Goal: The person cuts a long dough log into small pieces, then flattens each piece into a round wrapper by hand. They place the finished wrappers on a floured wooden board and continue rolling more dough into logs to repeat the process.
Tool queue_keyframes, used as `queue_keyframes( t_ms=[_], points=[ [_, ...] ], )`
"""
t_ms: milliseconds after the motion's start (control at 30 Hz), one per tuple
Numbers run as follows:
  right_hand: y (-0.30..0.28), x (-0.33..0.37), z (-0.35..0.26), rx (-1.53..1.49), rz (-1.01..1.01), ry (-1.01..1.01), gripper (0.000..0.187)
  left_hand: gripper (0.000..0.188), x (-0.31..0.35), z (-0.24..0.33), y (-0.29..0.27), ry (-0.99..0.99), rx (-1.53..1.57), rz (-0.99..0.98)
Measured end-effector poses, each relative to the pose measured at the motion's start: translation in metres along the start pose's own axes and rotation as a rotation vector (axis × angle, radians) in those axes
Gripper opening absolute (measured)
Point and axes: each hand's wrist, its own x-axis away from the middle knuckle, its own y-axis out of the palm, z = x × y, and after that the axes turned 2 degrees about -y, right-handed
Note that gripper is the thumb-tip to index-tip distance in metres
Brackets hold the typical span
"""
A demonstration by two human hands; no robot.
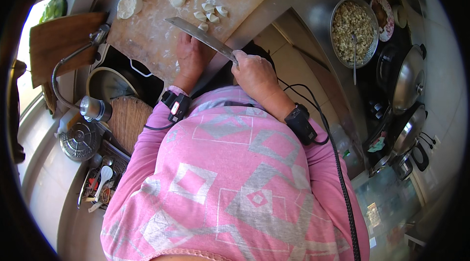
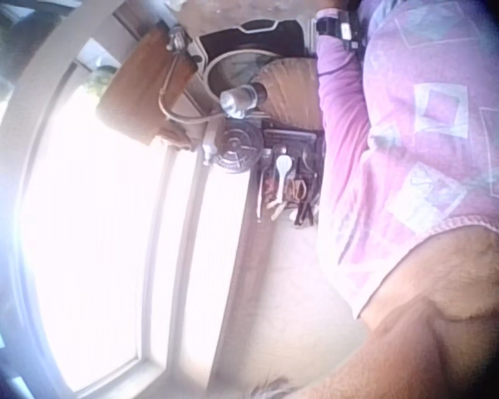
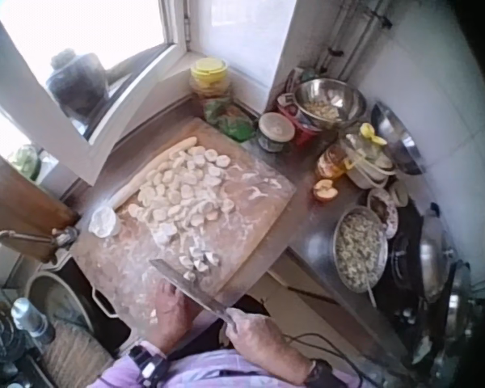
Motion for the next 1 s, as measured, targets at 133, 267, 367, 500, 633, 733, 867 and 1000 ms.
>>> queue_keyframes(
  t_ms=[133, 267, 367, 500, 633, 733, 867, 1000],
  points=[
    [0.000, 0.000, -0.004, 0.020, -0.013, 0.024, 0.024, 0.035, -0.003, 0.000, -0.001, -0.002, -0.043, -0.038],
    [0.001, -0.002, -0.001, 0.049, -0.032, 0.001, 0.018, 0.032, -0.003, 0.000, -0.001, -0.001, -0.044, -0.046],
    [0.006, -0.005, 0.004, 0.069, -0.063, 0.033, 0.017, 0.031, -0.004, 0.001, -0.001, -0.005, -0.043, -0.048],
    [0.017, -0.014, 0.012, 0.070, -0.067, 0.044, 0.016, 0.029, -0.004, 0.002, -0.003, -0.019, -0.046, -0.047],
    [0.019, -0.014, 0.017, 0.038, -0.016, 0.010, 0.018, 0.025, -0.001, -0.002, -0.009, -0.007, -0.087, 0.025],
    [0.014, -0.009, 0.013, -0.020, -0.001, -0.037, 0.023, 0.021, -0.002, -0.011, -0.014, -0.158, -0.035, -0.010],
    [0.008, -0.006, -0.001, -0.004, -0.009, -0.082, 0.025, 0.017, -0.006, -0.020, -0.013, -0.199, -0.059, 0.054],
    [0.006, -0.009, -0.010, 0.038, -0.055, -0.031, 0.022, 0.018, -0.009, -0.021, -0.013, -0.175, -0.074, 0.050]
  ],
)
